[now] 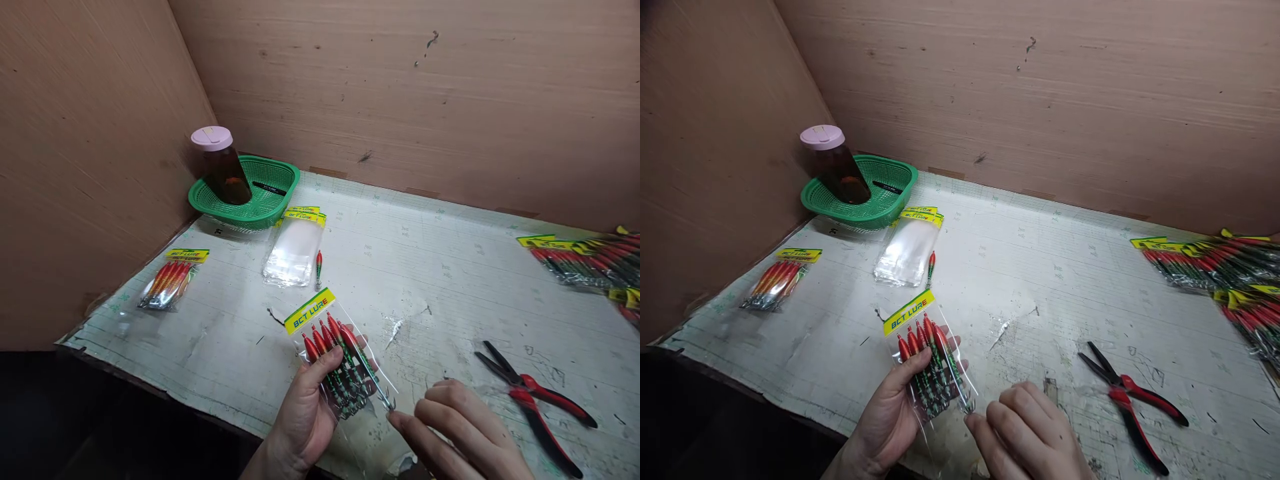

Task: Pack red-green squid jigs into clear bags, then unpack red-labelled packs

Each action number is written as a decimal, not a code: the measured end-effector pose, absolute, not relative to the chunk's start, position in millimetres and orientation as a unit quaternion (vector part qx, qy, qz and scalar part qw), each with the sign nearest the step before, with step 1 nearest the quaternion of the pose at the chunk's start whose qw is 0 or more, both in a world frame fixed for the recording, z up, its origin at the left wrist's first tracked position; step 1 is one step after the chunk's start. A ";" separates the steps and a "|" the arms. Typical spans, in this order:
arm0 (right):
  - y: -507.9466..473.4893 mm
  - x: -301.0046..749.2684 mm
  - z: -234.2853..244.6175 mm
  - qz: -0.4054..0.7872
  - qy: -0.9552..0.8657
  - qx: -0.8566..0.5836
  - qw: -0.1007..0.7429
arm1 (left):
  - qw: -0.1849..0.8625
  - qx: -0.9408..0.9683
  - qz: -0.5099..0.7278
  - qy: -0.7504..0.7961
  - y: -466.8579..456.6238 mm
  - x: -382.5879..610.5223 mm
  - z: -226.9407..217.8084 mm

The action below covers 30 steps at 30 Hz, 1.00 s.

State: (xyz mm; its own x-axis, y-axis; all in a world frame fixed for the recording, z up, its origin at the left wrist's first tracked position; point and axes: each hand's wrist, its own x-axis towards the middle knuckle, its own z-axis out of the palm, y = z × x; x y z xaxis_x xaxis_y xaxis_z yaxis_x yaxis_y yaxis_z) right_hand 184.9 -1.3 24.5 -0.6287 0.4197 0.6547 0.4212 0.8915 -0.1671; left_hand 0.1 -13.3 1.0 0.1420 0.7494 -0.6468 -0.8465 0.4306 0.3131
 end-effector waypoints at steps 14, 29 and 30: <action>-8.6 199.7 -12.7 0.064 -0.907 -0.293 0.297 | 0.819 0.115 0.385 0.409 18.8 2.4 -12.4; -13.9 175.1 -46.0 0.032 -0.850 -0.417 0.321 | 0.723 0.230 0.373 0.535 -15.4 6.2 -45.0; -14.2 175.6 -44.7 0.031 -0.849 -0.420 0.318 | 0.724 0.226 0.370 0.536 -15.4 5.0 -43.4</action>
State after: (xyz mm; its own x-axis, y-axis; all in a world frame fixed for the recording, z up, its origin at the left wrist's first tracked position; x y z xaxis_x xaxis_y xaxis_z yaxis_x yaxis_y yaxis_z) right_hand 175.6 -14.2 -44.7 -0.4442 0.7335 0.5145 0.6946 0.6446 -0.3193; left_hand 5.0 -15.4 -43.4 0.1507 0.7780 -0.6099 -0.2941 0.6243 0.7237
